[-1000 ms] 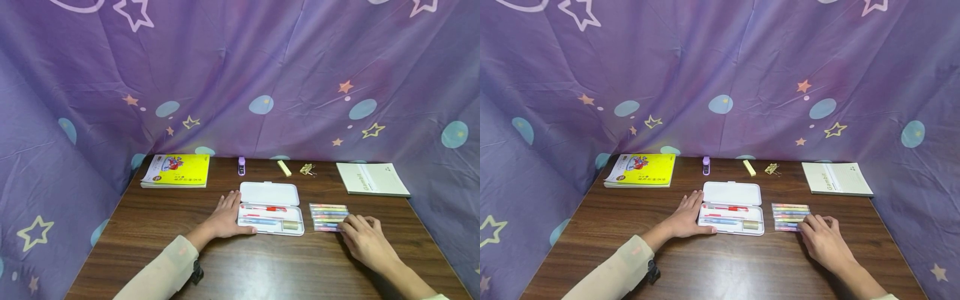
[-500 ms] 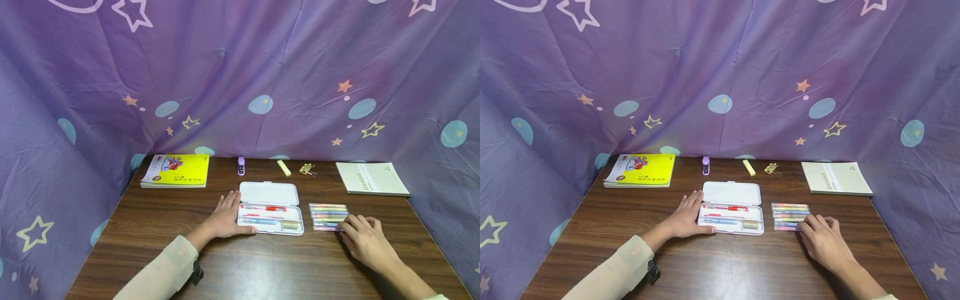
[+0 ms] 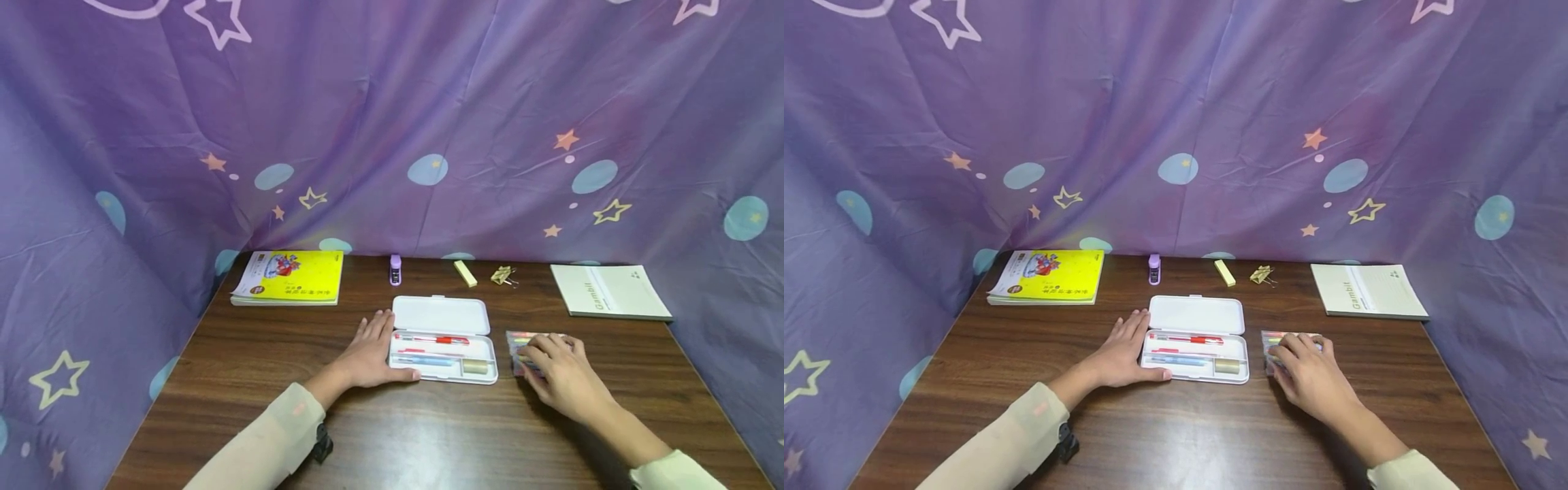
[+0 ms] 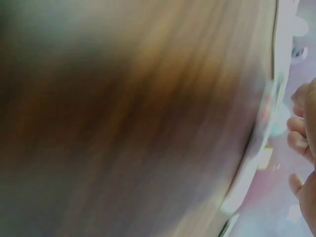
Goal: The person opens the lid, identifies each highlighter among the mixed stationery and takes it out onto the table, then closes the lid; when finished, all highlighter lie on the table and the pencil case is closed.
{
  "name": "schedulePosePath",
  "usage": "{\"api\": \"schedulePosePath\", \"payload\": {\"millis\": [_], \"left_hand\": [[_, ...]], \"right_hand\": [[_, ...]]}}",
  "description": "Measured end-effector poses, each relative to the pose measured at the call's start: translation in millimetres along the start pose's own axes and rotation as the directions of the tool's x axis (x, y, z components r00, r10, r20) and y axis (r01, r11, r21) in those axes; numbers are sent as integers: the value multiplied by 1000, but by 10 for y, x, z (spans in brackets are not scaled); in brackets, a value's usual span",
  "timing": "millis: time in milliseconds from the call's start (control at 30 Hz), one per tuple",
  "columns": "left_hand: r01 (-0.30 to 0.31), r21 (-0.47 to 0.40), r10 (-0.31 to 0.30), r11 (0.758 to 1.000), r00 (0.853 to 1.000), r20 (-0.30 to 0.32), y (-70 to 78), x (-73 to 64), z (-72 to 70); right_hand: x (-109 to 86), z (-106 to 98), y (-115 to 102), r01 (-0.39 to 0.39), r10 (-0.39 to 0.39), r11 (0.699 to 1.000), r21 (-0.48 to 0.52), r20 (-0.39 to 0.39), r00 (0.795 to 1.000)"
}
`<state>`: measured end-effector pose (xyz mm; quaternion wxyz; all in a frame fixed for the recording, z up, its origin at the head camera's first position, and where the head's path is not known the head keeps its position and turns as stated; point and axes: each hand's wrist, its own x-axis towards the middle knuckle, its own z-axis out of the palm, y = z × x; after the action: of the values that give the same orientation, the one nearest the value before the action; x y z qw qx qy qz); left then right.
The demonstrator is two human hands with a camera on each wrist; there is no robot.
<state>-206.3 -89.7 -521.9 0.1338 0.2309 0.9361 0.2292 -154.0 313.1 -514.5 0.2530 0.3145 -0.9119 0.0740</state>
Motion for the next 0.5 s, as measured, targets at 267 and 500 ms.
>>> {"api": "schedulePosePath", "payload": {"millis": [267, 500], "left_hand": [[-2, 15, 2, 1000, 1000, 1, 3, 3, 2], [6, 17, -6, 1000, 1000, 1, -11, -1, 7]], "right_hand": [[471, 238, -348, 112, -110, 993, 46, -31, 993], [769, 416, -696, 223, -222, 973, 58, -11, 975]]}}
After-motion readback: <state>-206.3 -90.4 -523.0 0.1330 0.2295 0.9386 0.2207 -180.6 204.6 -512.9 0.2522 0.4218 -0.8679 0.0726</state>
